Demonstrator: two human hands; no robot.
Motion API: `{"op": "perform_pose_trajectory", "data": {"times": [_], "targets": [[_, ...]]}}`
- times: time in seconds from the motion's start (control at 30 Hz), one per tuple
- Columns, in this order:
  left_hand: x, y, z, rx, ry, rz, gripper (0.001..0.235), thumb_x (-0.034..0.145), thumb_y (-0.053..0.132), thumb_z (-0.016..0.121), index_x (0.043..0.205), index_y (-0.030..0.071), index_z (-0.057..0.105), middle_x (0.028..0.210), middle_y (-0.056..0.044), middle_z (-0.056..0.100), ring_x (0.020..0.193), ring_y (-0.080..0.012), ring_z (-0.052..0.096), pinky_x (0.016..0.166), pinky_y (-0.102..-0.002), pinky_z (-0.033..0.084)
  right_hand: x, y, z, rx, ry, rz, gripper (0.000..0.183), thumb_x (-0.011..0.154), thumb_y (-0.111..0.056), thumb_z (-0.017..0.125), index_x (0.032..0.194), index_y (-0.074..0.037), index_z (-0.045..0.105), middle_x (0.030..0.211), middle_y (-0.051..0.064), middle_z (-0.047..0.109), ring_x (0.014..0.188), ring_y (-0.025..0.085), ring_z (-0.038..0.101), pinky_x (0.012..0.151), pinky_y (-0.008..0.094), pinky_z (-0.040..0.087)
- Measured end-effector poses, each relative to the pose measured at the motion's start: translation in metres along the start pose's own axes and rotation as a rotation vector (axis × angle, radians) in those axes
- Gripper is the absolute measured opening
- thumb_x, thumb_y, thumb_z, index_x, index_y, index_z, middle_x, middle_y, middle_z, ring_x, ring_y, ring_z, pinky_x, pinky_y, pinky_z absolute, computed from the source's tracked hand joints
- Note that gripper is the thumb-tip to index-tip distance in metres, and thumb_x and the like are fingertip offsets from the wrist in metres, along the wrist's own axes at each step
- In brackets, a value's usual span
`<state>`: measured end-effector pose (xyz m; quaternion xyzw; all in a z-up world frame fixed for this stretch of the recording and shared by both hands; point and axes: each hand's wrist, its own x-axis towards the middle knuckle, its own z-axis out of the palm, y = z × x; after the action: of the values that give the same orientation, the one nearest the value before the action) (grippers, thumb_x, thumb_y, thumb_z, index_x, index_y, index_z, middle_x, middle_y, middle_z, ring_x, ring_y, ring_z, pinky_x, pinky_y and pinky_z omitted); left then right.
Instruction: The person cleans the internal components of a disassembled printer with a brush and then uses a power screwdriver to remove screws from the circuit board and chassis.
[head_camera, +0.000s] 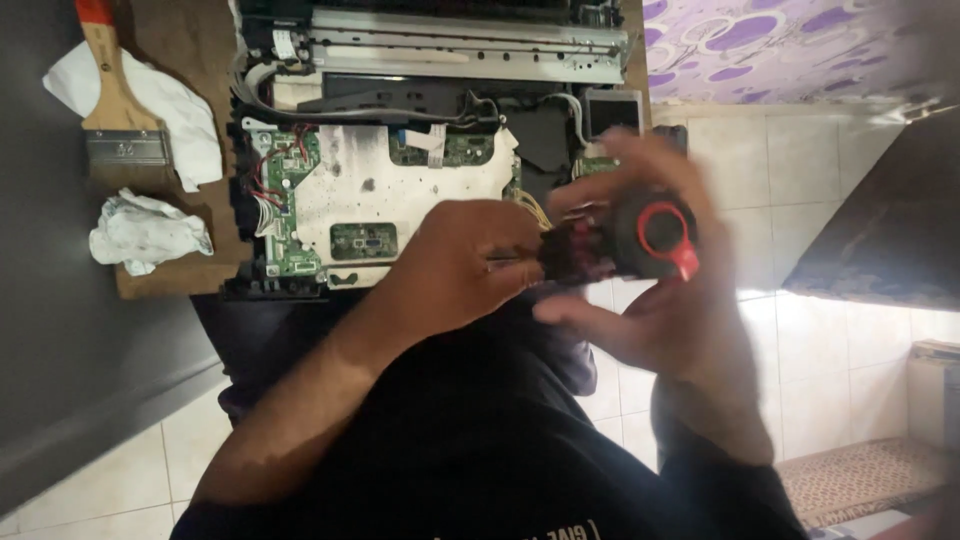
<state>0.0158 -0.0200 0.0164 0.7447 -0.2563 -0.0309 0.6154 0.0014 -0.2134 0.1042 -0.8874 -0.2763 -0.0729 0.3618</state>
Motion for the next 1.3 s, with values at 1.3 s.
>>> {"op": "perform_pose_trajectory", "data": {"times": [1.3], "targets": [[-0.035, 0.001, -0.08, 0.293, 0.173, -0.008, 0.018, 0.085, 0.016, 0.083, 0.101, 0.016, 0.076, 0.104, 0.001, 0.079, 0.092, -0.0148, 0.078, 0.106, -0.05, 0.054, 0.053, 0.074, 0.052, 0.771, 0.286, 0.241, 0.035, 0.1, -0.013, 0.068, 0.125, -0.012, 0.043, 0.127, 0.023, 0.064, 0.123, 0.038, 0.069, 0.11, 0.052, 0.063]]}}
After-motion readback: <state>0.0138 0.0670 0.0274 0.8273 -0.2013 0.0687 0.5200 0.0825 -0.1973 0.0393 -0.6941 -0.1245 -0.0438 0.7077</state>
